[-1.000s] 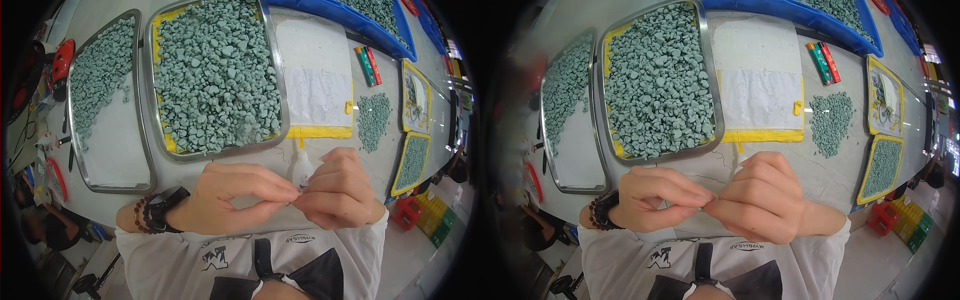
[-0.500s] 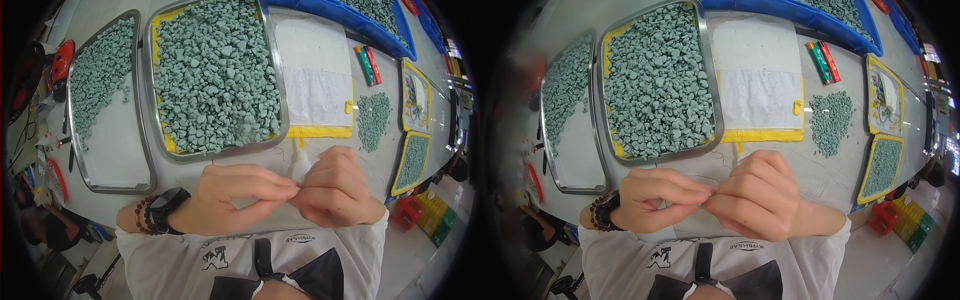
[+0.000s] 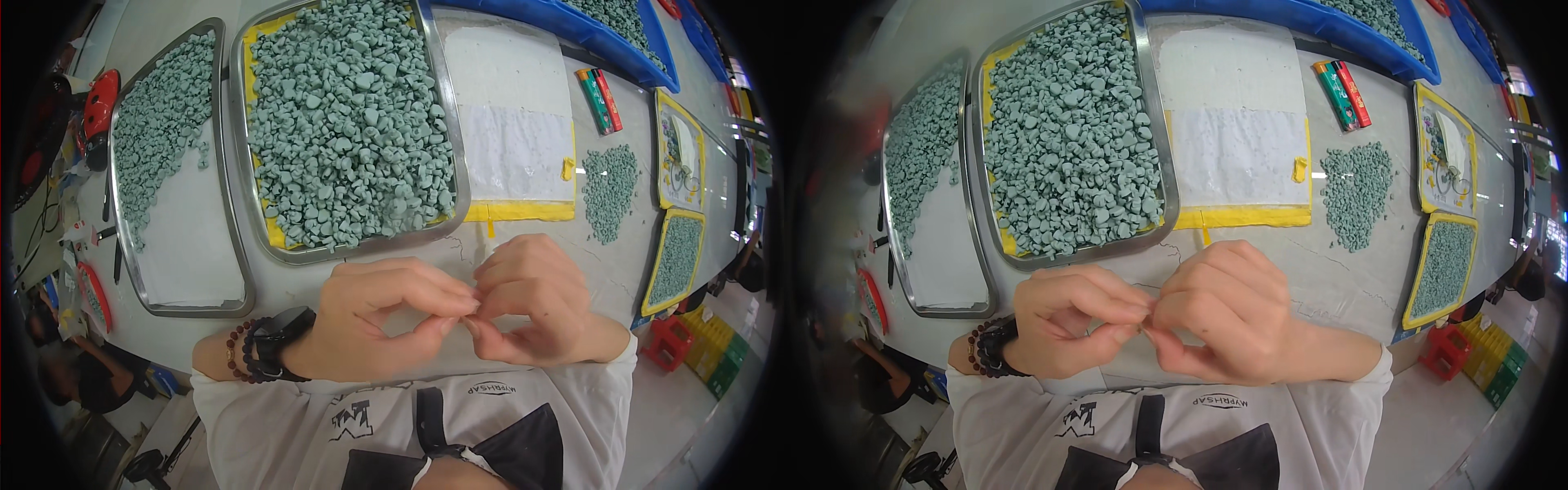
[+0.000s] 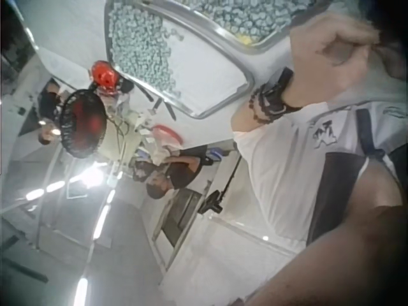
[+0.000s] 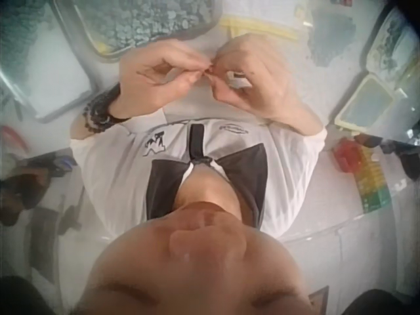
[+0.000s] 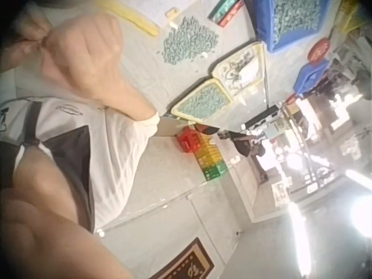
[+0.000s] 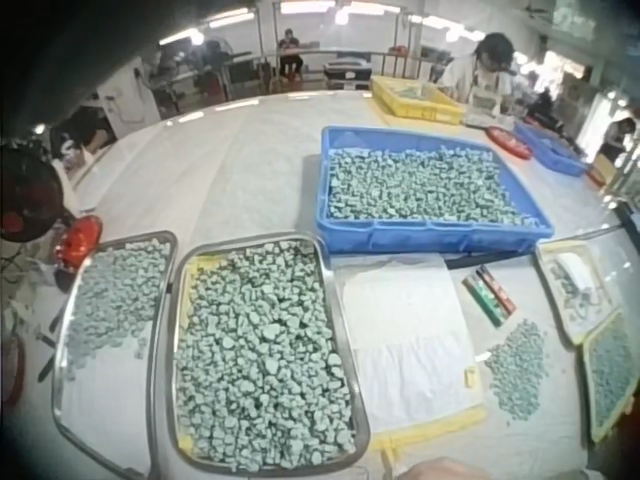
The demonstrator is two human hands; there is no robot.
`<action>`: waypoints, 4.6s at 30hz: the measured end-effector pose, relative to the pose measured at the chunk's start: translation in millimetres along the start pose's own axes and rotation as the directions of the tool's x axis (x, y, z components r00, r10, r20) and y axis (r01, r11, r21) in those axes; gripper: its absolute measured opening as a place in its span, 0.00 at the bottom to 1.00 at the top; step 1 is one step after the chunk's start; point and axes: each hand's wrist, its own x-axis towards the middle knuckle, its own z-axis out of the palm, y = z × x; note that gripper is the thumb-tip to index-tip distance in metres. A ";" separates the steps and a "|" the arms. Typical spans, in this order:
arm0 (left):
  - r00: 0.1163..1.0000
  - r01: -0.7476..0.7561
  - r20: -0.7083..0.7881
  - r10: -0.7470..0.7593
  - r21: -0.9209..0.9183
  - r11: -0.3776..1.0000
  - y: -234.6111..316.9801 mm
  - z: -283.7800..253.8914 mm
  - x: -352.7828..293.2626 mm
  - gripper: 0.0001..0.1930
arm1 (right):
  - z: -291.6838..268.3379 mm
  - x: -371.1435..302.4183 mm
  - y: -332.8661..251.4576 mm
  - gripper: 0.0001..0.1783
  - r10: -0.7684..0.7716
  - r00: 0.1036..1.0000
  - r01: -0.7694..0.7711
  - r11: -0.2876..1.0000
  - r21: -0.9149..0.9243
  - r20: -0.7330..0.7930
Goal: Applying glue to small green components and joining them together at an assembly workbench.
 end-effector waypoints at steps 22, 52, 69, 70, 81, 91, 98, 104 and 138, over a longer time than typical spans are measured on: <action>0.998 0.060 0.009 -0.060 -0.093 0.994 6.5 -0.6 -0.2 0.14 | -6.0 1.2 -4.5 0.12 -0.019 0.998 0.018 1.000 -0.018 -0.061; 0.902 -0.322 -0.155 0.403 0.381 0.867 15.5 24.5 -34.6 0.12 | 18.5 -17.4 -43.5 0.11 -0.256 0.847 0.163 0.959 -0.231 -0.465; 0.786 -0.595 0.499 0.364 0.453 0.664 70.9 95.5 -62.3 0.11 | 66.9 -122.7 -144.8 0.10 -0.288 0.359 0.077 0.957 -0.279 -0.888; 0.790 -0.589 0.496 0.360 0.453 0.669 69.3 98.5 -62.8 0.11 | 66.6 -124.3 -145.7 0.10 -0.292 0.352 0.070 0.956 -0.286 -0.889; 0.886 -0.449 0.331 0.323 0.446 0.774 65.0 77.2 -50.1 0.11 | 53.7 -100.5 -130.9 0.12 -0.221 0.516 0.082 0.975 -0.209 -0.828; 0.908 -0.410 0.267 0.323 0.408 0.816 72.0 61.4 -40.0 0.11 | 28.3 -64.6 -114.1 0.15 -0.315 0.706 0.174 0.945 -0.275 -0.635; 0.986 0.161 0.071 -0.152 -0.136 0.978 67.6 63.2 -36.5 0.10 | -9.4 -52.7 -111.3 0.19 -0.275 0.908 0.177 0.936 -0.306 -0.316; 0.976 0.212 0.145 -0.165 -0.418 0.883 63.2 43.2 -27.0 0.12 | -17.3 -26.5 -96.3 0.20 -0.237 0.949 0.193 0.958 -0.213 -0.205; 0.858 0.178 -0.351 0.374 0.888 0.424 5.6 -9.7 -46.3 0.14 | -110.4 -57.9 -61.4 0.21 -0.036 0.994 0.090 0.803 0.589 -0.103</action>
